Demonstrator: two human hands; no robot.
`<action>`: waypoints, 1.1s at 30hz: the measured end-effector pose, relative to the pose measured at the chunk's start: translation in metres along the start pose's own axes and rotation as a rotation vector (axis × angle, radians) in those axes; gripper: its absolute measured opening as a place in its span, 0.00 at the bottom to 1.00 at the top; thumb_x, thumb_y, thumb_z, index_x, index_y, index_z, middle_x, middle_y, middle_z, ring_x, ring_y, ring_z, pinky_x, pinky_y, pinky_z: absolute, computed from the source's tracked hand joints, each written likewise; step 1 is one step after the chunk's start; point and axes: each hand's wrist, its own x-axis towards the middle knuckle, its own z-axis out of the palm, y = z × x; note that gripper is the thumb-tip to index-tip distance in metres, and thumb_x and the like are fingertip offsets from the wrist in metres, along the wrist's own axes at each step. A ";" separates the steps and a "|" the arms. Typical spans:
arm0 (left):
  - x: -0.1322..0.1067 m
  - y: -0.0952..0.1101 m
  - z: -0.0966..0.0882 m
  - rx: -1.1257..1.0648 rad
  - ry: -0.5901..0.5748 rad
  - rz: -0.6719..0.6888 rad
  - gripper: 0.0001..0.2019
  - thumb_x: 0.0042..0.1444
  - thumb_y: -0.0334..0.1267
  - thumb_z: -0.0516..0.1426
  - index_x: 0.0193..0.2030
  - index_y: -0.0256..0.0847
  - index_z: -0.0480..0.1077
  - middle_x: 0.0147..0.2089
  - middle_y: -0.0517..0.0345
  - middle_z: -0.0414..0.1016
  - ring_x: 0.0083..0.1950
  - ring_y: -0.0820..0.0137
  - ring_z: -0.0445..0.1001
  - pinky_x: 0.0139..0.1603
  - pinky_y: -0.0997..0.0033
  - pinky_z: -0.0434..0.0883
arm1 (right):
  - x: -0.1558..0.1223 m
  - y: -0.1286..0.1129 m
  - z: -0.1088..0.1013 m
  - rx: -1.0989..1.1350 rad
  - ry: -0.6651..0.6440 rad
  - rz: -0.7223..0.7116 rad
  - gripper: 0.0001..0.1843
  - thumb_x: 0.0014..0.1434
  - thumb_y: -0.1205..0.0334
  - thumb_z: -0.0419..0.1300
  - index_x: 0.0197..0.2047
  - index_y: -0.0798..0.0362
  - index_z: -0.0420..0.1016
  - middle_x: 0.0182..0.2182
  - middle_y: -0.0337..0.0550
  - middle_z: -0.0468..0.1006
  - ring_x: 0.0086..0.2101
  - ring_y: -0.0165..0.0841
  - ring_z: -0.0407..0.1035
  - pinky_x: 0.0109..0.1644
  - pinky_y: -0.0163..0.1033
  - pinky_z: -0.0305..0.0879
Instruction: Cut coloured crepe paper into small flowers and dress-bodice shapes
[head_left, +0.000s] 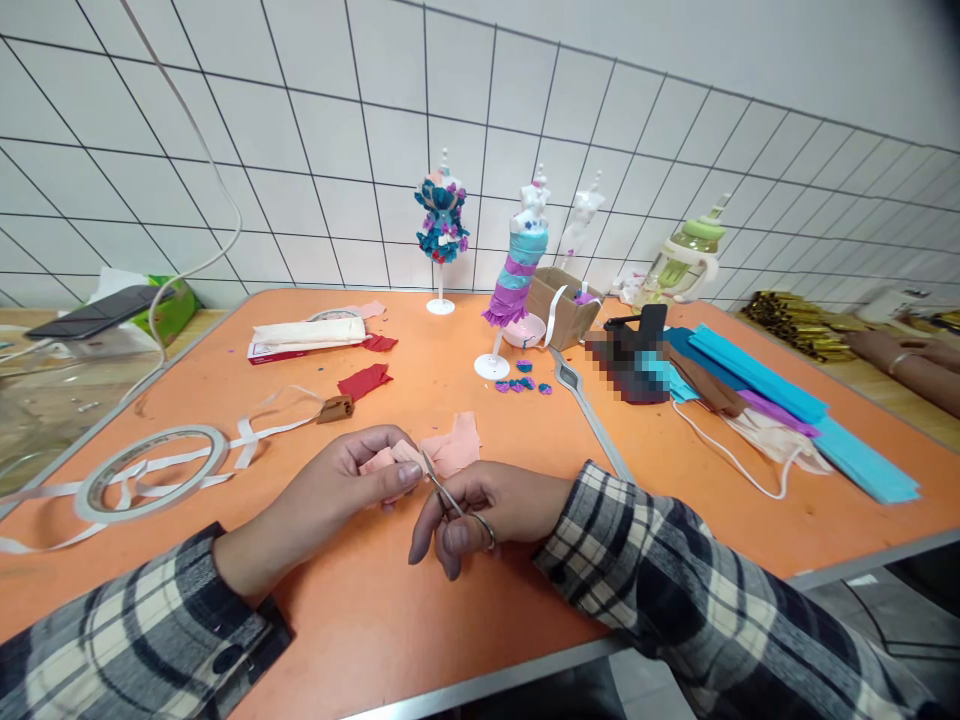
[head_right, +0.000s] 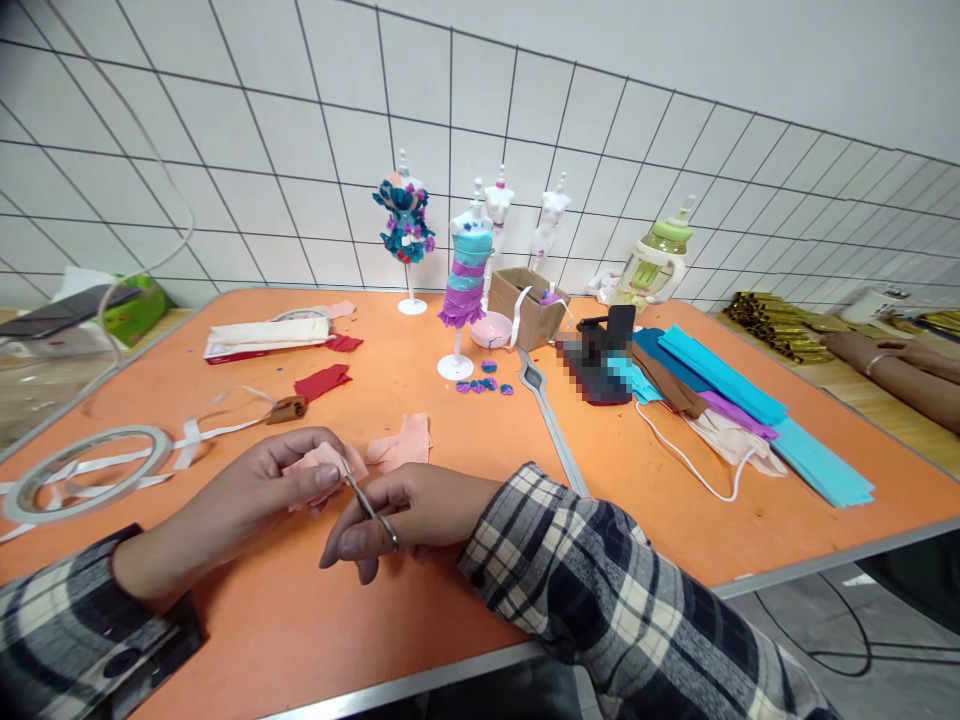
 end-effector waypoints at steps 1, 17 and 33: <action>0.000 0.000 0.000 0.022 0.008 0.001 0.15 0.52 0.51 0.65 0.29 0.40 0.75 0.27 0.58 0.72 0.26 0.72 0.64 0.28 0.74 0.62 | 0.001 0.001 0.000 -0.002 0.001 0.013 0.36 0.56 0.33 0.60 0.51 0.58 0.76 0.33 0.43 0.76 0.30 0.27 0.68 0.25 0.27 0.61; 0.000 -0.002 -0.002 0.025 -0.032 -0.035 0.14 0.51 0.50 0.65 0.33 0.40 0.78 0.26 0.61 0.73 0.25 0.74 0.64 0.25 0.76 0.62 | 0.001 0.004 -0.001 0.063 -0.066 -0.031 0.36 0.54 0.34 0.62 0.51 0.59 0.76 0.31 0.42 0.76 0.29 0.27 0.69 0.27 0.28 0.61; 0.003 -0.002 -0.002 -0.010 -0.102 -0.003 0.19 0.52 0.53 0.65 0.27 0.37 0.74 0.27 0.62 0.74 0.27 0.76 0.67 0.29 0.78 0.64 | 0.002 0.000 -0.001 0.090 -0.036 -0.078 0.30 0.54 0.38 0.65 0.46 0.58 0.77 0.30 0.37 0.68 0.27 0.24 0.62 0.25 0.26 0.63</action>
